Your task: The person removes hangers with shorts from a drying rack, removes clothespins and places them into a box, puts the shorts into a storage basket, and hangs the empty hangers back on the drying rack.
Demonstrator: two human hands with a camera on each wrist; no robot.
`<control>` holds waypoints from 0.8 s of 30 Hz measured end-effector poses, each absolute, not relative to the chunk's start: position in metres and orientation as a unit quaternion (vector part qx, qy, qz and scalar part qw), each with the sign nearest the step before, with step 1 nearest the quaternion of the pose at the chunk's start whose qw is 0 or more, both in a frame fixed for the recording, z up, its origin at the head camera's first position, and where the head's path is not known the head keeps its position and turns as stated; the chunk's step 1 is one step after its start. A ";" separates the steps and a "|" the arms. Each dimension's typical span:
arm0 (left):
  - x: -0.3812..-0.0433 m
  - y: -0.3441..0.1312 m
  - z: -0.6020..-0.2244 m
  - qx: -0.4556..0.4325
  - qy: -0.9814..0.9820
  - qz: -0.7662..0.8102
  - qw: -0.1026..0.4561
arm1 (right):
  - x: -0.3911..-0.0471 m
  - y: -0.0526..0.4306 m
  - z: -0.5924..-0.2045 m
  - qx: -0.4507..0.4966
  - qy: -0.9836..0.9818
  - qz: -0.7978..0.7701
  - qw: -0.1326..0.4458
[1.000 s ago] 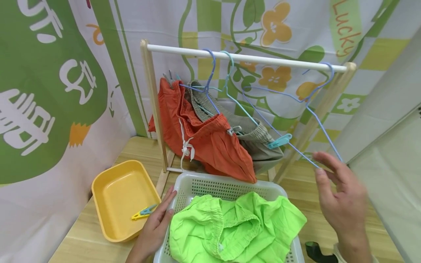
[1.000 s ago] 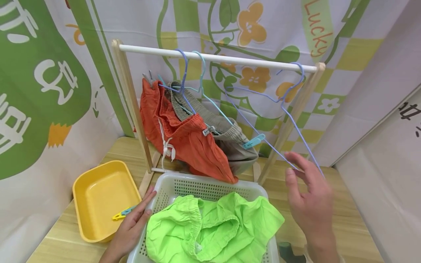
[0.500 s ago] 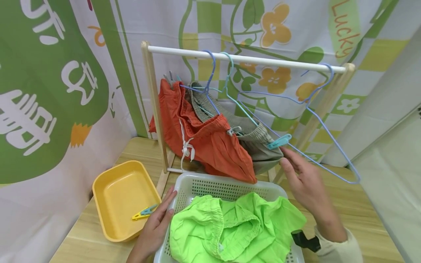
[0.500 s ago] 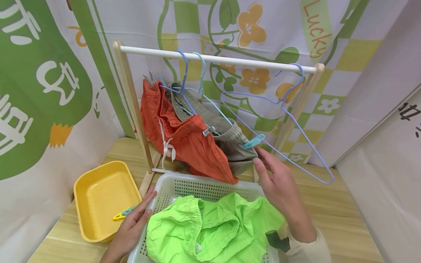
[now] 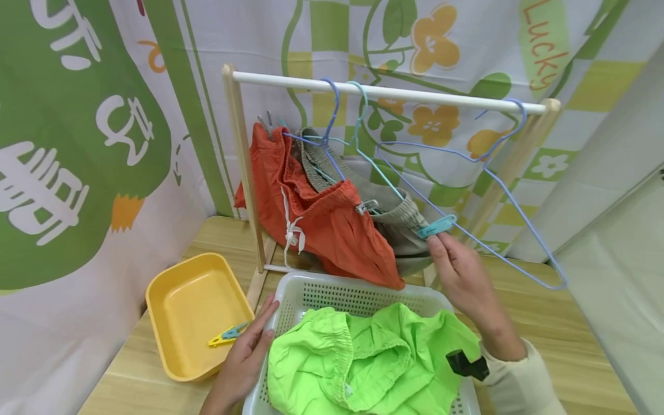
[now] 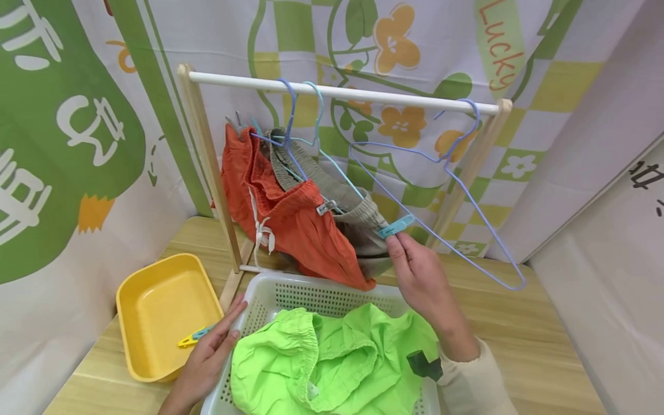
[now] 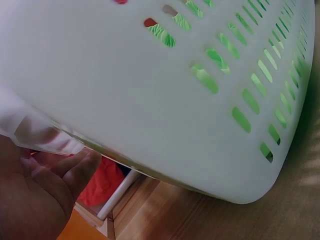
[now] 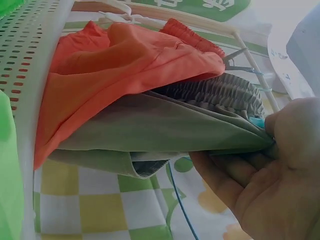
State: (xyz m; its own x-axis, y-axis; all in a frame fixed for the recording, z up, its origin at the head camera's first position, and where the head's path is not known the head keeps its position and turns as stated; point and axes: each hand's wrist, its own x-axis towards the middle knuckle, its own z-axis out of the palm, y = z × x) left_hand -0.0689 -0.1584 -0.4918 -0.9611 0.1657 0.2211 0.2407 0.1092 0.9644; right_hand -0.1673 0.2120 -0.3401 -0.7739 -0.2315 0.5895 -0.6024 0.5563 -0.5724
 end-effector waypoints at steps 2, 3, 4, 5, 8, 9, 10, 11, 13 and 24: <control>-0.069 -0.159 -0.492 -0.135 -0.746 -0.652 0.031 | -0.168 0.210 -0.340 0.243 -0.850 0.407 0.229; -0.069 -0.159 -0.492 -0.135 -0.746 -0.651 0.032 | -0.168 0.209 -0.340 0.241 -0.847 0.414 0.228; -0.069 -0.159 -0.492 -0.134 -0.746 -0.651 0.032 | -0.169 0.209 -0.340 0.237 -0.845 0.422 0.228; -0.069 -0.159 -0.492 -0.133 -0.747 -0.650 0.032 | -0.169 0.208 -0.340 0.233 -0.843 0.429 0.228; -0.069 -0.159 -0.492 -0.134 -0.747 -0.651 0.030 | -0.168 0.206 -0.340 0.215 -0.839 0.440 0.238; -0.069 -0.159 -0.492 -0.135 -0.747 -0.650 0.030 | -0.168 0.206 -0.340 0.209 -0.837 0.444 0.242; -0.069 -0.159 -0.492 -0.136 -0.747 -0.650 0.030 | -0.167 0.206 -0.340 0.204 -0.836 0.444 0.250; -0.070 -0.159 -0.492 -0.137 -0.748 -0.649 0.032 | -0.167 0.206 -0.340 0.199 -0.834 0.445 0.258; -0.070 -0.158 -0.492 -0.139 -0.748 -0.648 0.034 | -0.167 0.206 -0.340 0.192 -0.826 0.454 0.273; -0.071 -0.158 -0.490 -0.141 -0.744 -0.652 0.035 | -0.161 0.208 -0.329 0.154 -0.732 0.612 0.257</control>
